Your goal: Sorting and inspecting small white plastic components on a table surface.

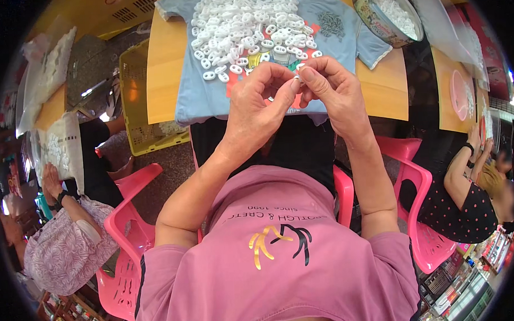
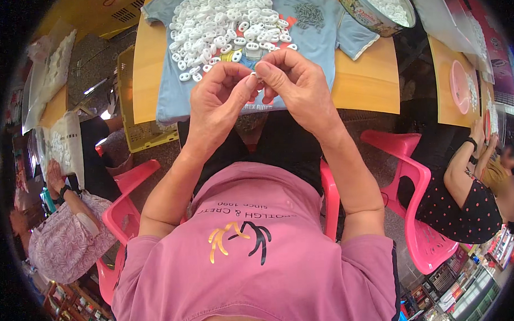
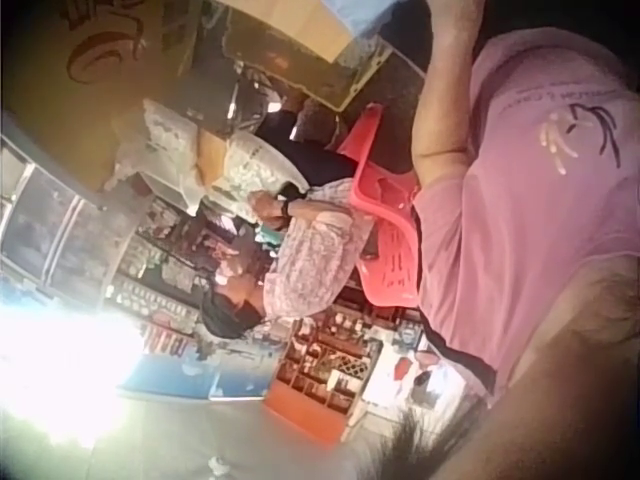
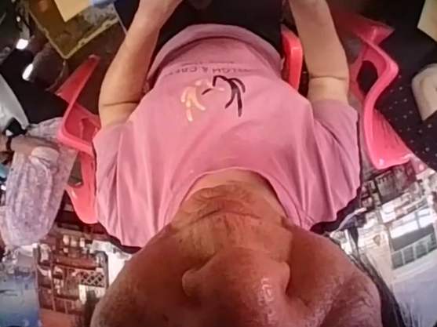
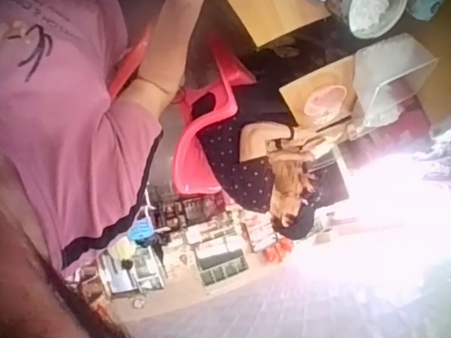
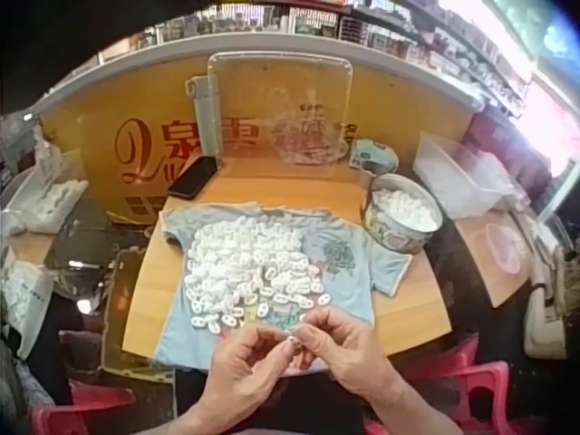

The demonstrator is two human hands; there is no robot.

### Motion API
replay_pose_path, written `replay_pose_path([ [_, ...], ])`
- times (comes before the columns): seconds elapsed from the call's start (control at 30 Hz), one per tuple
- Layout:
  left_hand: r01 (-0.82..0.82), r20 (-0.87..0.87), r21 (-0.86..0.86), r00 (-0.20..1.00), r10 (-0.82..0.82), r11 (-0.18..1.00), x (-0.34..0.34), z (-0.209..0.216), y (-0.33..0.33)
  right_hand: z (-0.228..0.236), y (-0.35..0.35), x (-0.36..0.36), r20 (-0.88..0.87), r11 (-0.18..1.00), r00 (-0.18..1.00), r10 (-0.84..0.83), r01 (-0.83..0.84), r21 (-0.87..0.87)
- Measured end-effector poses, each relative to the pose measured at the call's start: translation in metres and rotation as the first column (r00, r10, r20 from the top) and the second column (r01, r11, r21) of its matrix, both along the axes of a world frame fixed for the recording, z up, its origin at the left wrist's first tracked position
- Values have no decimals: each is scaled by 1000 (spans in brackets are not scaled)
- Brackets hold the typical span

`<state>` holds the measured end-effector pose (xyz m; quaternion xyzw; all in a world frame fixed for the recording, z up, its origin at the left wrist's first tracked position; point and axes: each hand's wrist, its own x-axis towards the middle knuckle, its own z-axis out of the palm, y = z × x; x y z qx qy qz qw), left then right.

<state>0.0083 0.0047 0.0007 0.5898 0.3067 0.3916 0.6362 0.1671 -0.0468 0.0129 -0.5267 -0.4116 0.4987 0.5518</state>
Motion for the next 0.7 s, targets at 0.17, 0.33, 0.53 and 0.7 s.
replay_pose_path([
  [0.17,0,12,8,1000,0,1000,0,1,0,1,-1,0,23,1000,1000,20,-20,-10],
  [0.33,14,18,-24,1000,-13,1000,-1,0,-1,3,-1,-2,70,999,997,34,-34,0],
  [0.53,19,5,-76,1000,-19,997,-3,-1,4,-5,3,-10,112,998,993,-32,26,54],
  [0.7,120,105,-268,990,-95,956,-8,8,15,-12,5,-10,-107,995,989,-103,104,3],
])
